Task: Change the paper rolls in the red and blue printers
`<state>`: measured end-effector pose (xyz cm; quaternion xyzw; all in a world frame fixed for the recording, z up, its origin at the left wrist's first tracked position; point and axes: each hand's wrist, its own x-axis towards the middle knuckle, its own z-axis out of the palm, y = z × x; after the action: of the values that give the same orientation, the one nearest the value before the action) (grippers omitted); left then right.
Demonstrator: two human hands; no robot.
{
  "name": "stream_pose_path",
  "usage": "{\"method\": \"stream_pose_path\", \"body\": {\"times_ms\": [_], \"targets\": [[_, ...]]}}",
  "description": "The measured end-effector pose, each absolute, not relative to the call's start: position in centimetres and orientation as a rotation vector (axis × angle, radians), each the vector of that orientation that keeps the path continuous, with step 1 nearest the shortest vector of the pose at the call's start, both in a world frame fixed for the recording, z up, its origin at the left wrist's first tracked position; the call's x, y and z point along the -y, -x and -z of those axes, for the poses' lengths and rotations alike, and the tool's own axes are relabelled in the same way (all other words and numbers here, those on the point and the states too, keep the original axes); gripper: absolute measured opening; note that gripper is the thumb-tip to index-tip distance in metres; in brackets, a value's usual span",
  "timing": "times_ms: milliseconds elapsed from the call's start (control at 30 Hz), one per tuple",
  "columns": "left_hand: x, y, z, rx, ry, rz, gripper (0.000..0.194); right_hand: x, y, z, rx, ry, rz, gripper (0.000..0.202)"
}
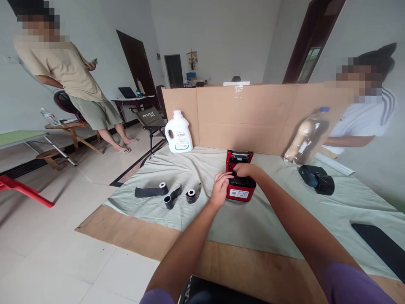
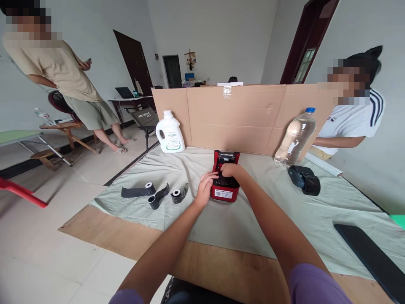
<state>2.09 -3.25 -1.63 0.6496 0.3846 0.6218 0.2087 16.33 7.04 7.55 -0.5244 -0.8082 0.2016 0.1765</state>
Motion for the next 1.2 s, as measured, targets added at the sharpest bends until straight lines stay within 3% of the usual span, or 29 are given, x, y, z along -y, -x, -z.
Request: {"method": "stream_pose_path", "body": {"times_ms": [200, 500, 633, 700, 933, 1200], "targets": [[3.4, -2.0, 1.3, -1.041, -1.789, -1.743, 0.039, -7.3, -15.5, -8.1, 2.375, 1.673, -0.633, 0.018], [3.1, -2.4, 2.0, -1.055, -1.57, -1.746, 0.043, -3.9, -18.2, -13.8, 2.263, 1.373, -0.806, 0.01], [2.9, -2.3, 2.2, -1.03, -1.599, -1.753, 0.041, -2.1, -14.1, -15.1, 1.985, 1.248, -0.88, 0.032], [2.7, -2.2, 2.3, -1.044, -1.634, -1.752, 0.04, -1.4, -10.5, -14.4, 1.922, 1.2, -0.926, 0.043], [1.8, -2.0, 3.0, -0.993, -1.675, -1.724, 0.038, -1.9, 0.9, -7.7, 2.162, 1.245, -0.622, 0.022], [1.5, -2.0, 3.1, -1.07, -1.628, -1.738, 0.043, -2.6, 4.9, -5.1, 2.201, 1.439, -0.4, 0.031]]}}
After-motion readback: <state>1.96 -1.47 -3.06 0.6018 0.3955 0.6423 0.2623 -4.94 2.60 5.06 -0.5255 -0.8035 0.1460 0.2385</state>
